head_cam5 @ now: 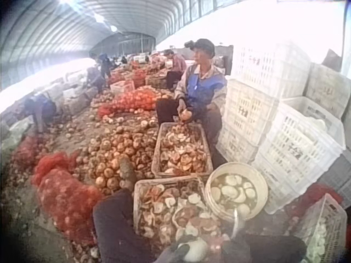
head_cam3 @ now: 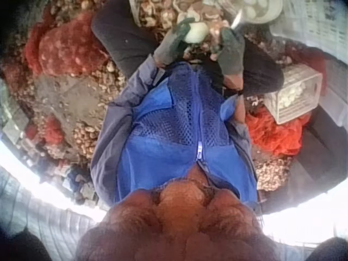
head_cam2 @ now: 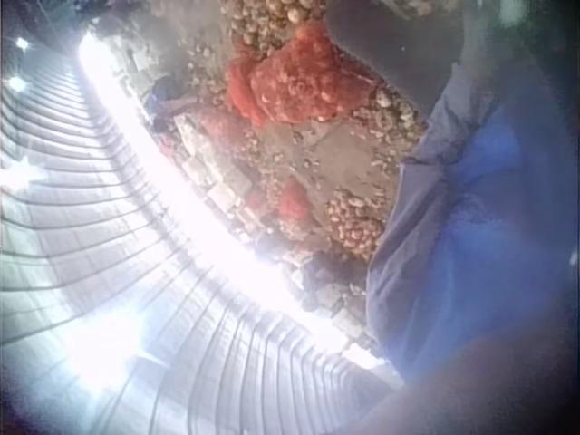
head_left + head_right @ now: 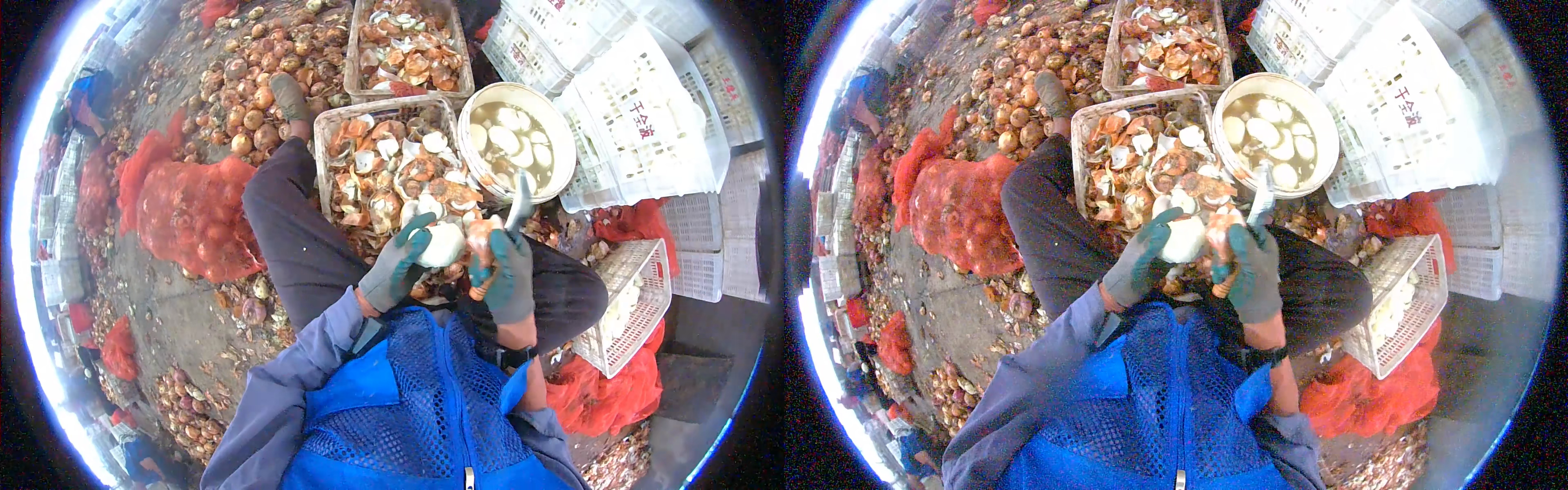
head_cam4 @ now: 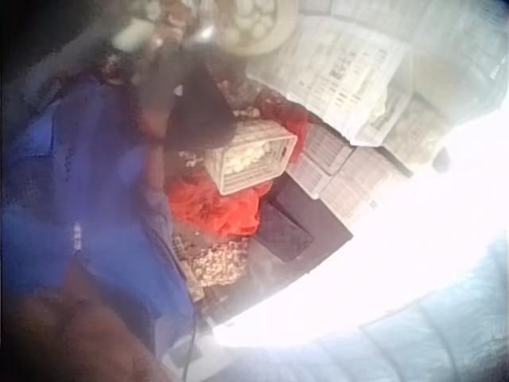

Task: Peeling and trimming onions in a processing facility.

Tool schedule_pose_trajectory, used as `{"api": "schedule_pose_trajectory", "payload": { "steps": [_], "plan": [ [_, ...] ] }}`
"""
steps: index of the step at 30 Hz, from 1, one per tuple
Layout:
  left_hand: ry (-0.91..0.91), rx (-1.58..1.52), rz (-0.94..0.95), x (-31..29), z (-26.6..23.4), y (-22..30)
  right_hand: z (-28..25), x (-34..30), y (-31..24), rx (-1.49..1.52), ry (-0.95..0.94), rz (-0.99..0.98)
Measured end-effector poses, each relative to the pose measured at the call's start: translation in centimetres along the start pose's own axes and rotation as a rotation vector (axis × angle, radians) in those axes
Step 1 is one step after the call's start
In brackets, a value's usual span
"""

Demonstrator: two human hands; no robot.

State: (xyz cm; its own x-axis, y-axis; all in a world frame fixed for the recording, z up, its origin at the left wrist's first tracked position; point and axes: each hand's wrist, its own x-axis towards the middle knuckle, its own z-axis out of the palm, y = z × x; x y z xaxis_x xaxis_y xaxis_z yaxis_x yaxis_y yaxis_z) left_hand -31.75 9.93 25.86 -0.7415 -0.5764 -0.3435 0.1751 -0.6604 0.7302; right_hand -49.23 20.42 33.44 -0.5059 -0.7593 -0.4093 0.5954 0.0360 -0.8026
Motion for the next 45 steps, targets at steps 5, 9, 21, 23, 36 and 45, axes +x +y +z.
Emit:
{"api": "schedule_pose_trajectory", "payload": {
  "steps": [5,9,21,23,36,45],
  "plan": [
    [-0.060,-0.454,-0.044,1.0,-1.0,-1.3,-1.1,0.4,-2.4,-0.010,-0.018,-0.118],
    [-0.110,-0.586,-0.125,1.2,-2.0,-0.2,-3.0,2.3,0.6,-0.841,0.052,-0.178],
    [0.072,-0.511,-0.066,1.7,-1.5,-0.6,-1.2,1.2,3.9,-1.260,-0.053,-0.681],
    [0.073,-0.458,-0.067,1.7,-1.0,-0.7,-0.8,0.3,3.7,-1.533,-0.108,-0.512],
    [0.043,-0.338,-0.081,7.6,1.8,2.8,-8.4,2.7,9.6,-1.163,0.107,-0.202],
    [-0.112,-0.279,-0.065,15.2,5.7,1.9,-10.1,4.4,10.5,-0.912,0.083,-0.230]
  ]
}}
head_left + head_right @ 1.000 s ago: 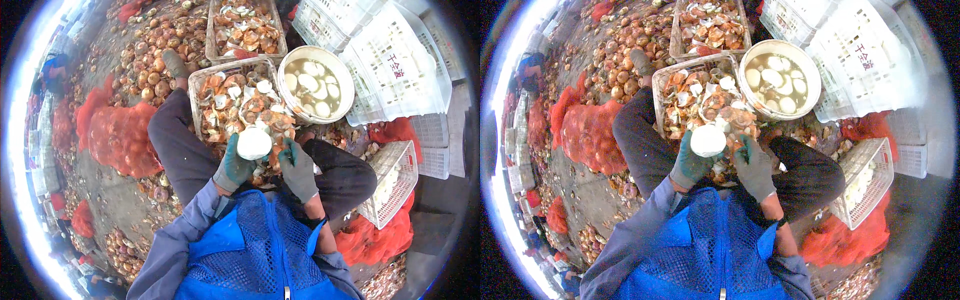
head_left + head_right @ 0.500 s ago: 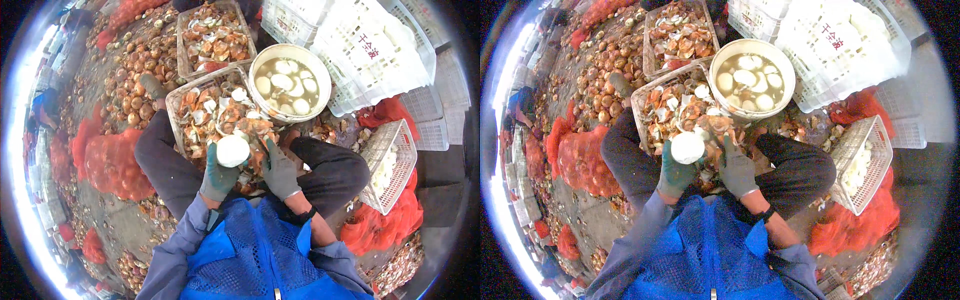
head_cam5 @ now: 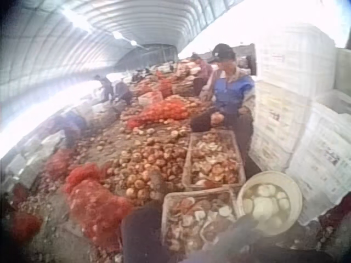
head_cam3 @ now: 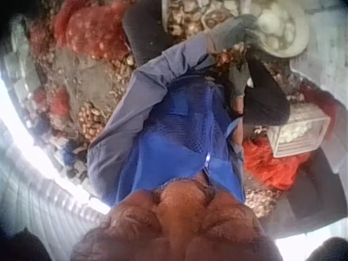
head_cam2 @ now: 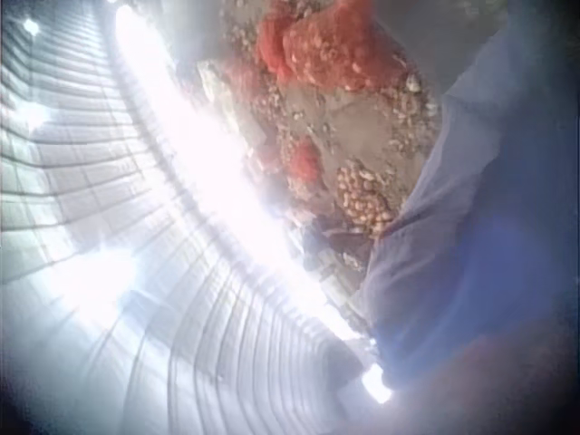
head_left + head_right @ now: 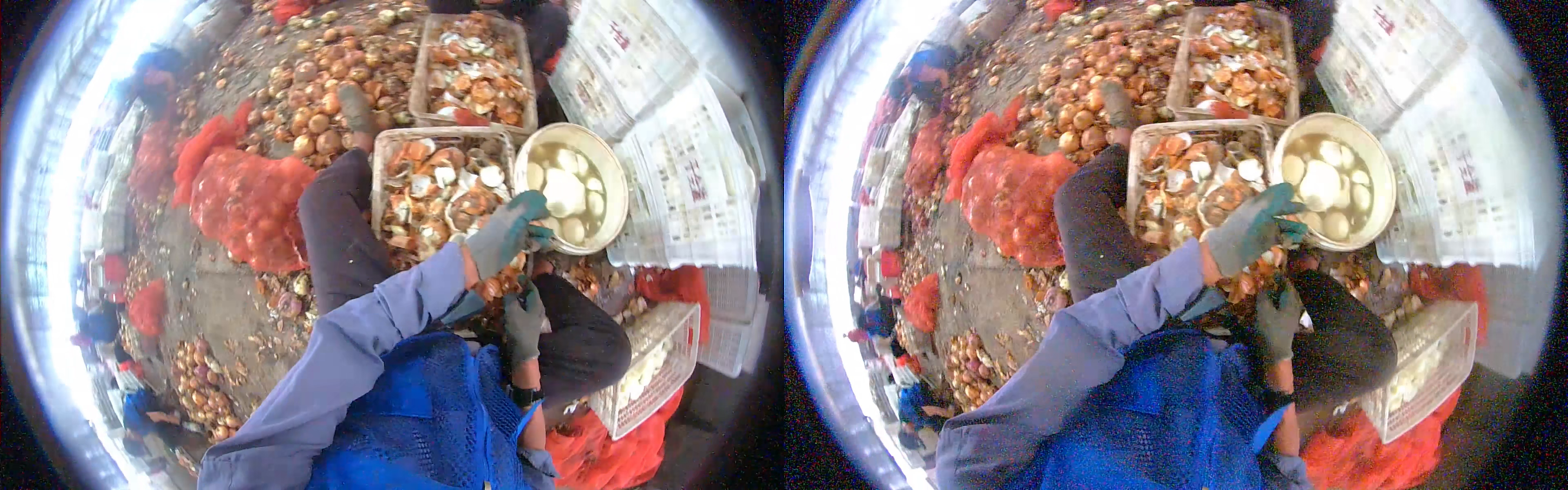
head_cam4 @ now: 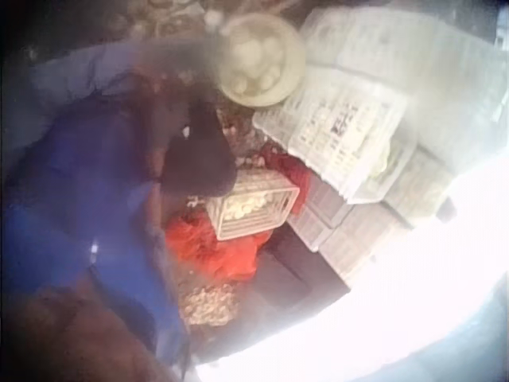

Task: Peeling and trimming onions in a processing facility.

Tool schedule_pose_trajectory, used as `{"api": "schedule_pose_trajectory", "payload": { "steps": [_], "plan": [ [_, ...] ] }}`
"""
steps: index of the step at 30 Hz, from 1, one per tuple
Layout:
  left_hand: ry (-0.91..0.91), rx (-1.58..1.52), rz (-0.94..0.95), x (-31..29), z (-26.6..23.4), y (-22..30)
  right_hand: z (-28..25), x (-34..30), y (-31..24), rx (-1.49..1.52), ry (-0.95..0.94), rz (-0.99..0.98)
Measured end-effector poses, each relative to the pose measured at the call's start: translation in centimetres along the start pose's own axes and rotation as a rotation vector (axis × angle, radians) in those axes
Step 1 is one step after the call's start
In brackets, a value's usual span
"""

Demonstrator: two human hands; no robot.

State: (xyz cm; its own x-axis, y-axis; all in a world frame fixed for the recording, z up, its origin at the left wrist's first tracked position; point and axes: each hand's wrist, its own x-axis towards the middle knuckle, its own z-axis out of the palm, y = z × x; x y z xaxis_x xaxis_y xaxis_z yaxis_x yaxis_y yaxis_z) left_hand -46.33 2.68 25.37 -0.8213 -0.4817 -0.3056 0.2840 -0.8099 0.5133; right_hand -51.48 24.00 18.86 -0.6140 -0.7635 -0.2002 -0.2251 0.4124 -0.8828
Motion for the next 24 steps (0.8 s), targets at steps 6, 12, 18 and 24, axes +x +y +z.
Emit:
{"api": "schedule_pose_trajectory", "payload": {
  "steps": [6,12,18,24],
  "plan": [
    [0.088,0.151,0.221,-6.9,-2.7,8.2,-0.7,-0.4,-5.7,0.289,-0.150,0.215],
    [0.310,0.093,0.556,-18.2,-9.9,21.3,1.2,0.2,-7.7,0.354,-0.247,0.166],
    [0.747,0.186,0.803,-27.4,-24.7,22.3,3.1,1.3,-7.2,0.061,-0.256,0.190],
    [1.074,0.062,0.538,-29.4,-37.8,12.9,4.3,2.0,-2.6,-0.289,-0.237,0.147]
  ]
}}
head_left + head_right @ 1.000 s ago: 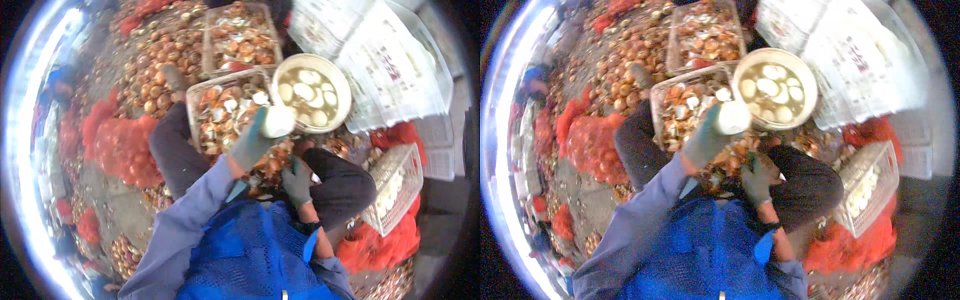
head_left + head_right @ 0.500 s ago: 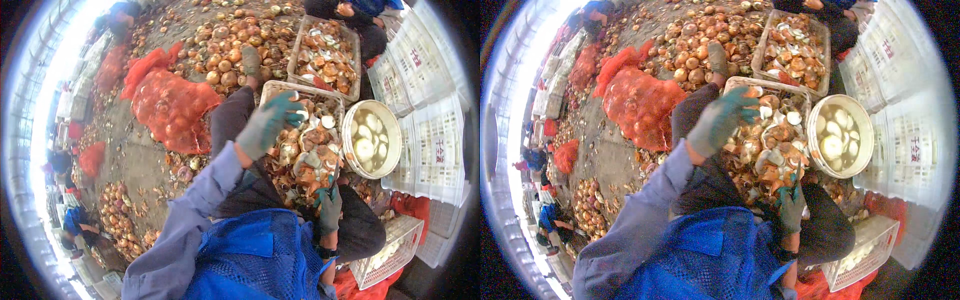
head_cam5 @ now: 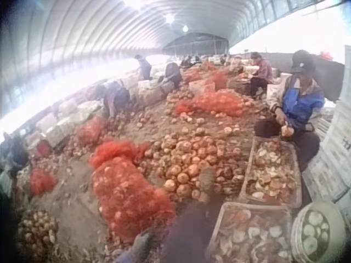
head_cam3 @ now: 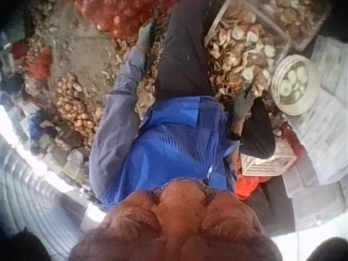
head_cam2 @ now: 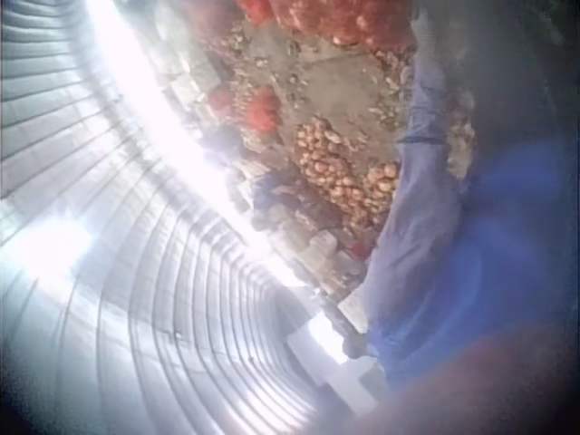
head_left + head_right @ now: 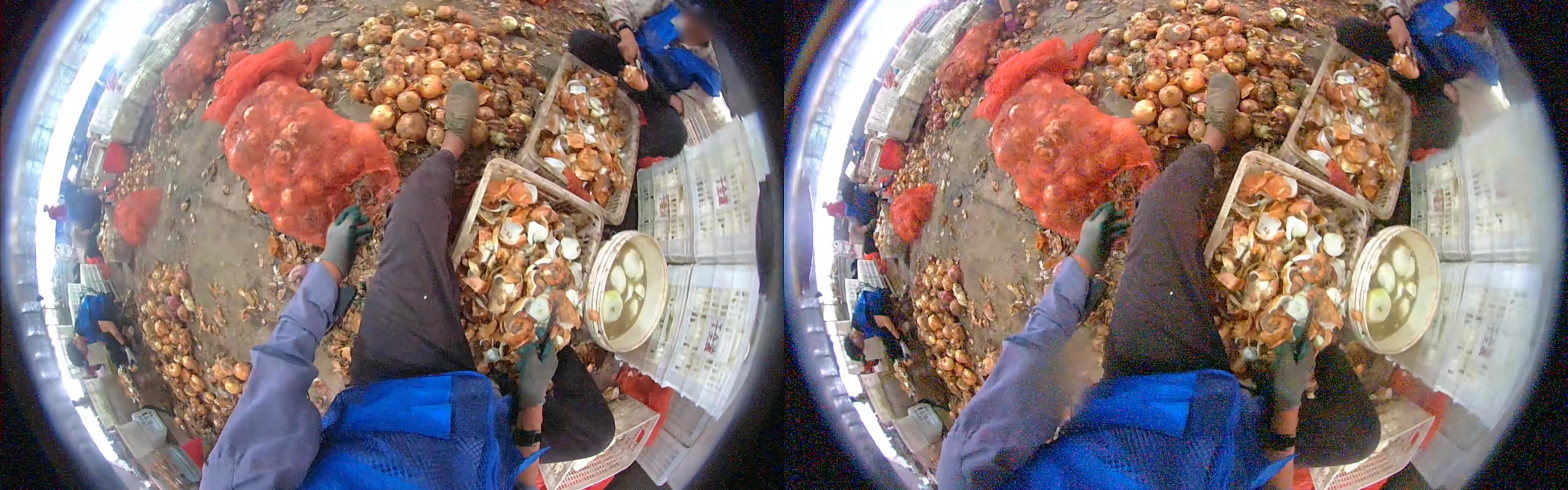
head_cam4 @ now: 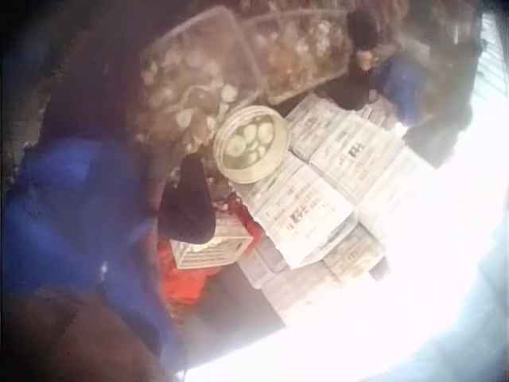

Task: Peeling and trimming onions in a processing facility.

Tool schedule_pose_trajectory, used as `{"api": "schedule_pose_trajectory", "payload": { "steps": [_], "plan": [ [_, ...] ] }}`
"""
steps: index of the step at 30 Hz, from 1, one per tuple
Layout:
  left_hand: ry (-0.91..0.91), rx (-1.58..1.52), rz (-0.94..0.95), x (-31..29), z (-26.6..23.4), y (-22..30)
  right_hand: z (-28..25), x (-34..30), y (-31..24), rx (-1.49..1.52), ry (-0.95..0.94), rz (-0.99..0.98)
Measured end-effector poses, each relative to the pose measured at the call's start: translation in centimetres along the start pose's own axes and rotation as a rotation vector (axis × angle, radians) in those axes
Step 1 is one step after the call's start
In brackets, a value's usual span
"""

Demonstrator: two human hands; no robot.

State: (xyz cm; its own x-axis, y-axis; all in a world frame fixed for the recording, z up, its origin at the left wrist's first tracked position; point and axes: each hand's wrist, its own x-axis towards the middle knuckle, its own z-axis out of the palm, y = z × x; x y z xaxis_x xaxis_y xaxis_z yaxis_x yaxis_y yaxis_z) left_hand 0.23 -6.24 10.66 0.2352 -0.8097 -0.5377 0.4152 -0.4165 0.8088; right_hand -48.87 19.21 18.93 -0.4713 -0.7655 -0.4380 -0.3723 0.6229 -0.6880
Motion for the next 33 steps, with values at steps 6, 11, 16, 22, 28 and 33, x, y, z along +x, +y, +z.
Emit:
{"api": "schedule_pose_trajectory", "payload": {
  "steps": [6,11,16,22,28,33],
  "plan": [
    [0.039,-0.113,-0.232,5.1,-3.5,-7.0,1.2,0.9,2.8,0.101,0.064,-0.050],
    [0.149,0.104,-0.236,11.6,-5.6,-9.6,2.0,1.9,2.9,-0.061,0.095,-0.020],
    [0.170,0.842,0.229,15.8,-6.6,-8.7,2.0,2.2,3.1,0.065,0.090,0.089],
    [0.765,1.169,0.332,14.9,-9.5,-1.5,2.3,1.5,1.5,-0.345,0.138,-0.294],
    [0.568,1.595,0.341,9.8,-11.6,1.1,2.7,2.1,2.7,0.091,0.209,0.058],
    [0.521,1.419,0.147,8.3,-12.2,0.0,3.3,2.1,0.0,-0.169,0.269,-0.202]
  ]
}}
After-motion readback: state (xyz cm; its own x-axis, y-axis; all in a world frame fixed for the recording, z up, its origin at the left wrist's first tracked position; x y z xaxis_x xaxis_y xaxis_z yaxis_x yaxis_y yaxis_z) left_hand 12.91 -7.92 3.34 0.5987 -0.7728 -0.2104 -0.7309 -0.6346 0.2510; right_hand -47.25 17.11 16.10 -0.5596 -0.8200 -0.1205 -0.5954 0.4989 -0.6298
